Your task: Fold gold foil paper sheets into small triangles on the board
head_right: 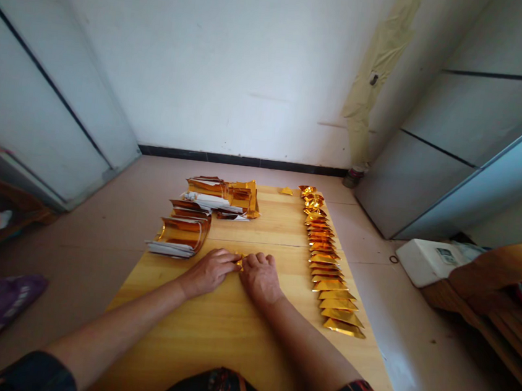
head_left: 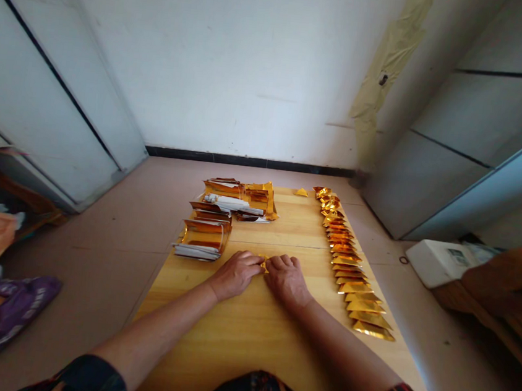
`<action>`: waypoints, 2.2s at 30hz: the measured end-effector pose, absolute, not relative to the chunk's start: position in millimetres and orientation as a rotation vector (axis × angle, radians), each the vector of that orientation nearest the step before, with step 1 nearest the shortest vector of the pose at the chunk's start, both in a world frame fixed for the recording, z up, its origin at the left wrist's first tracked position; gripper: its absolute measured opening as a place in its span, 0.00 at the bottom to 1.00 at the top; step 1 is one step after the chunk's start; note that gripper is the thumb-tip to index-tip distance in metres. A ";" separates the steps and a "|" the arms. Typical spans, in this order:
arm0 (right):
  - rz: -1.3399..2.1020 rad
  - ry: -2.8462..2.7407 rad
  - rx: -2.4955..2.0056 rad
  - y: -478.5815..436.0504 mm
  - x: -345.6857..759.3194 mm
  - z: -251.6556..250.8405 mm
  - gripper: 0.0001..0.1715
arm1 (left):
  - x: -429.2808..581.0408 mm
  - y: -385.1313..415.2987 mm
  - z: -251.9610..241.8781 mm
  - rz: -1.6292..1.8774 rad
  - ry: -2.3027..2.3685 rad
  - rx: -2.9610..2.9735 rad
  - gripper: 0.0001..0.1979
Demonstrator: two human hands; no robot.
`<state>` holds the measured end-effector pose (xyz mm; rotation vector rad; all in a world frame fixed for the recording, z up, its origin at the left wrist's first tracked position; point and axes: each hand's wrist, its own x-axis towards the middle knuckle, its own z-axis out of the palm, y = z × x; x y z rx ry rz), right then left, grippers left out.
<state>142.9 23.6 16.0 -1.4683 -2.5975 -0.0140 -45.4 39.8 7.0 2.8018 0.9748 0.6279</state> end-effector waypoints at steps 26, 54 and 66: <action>-0.197 -2.761 -1.290 34.9 145.0 24.7 0.13 | -50.7 64.9 4.7 0.600 0.817 2.715 0.08; -0.211 -3.270 -1.081 38.8 116.9 61.0 0.11 | -48.8 62.2 12.6 0.502 0.864 2.691 0.09; -0.229 -3.145 -1.095 29.5 120.1 49.3 0.11 | -49.6 61.8 9.3 0.607 0.890 2.642 0.12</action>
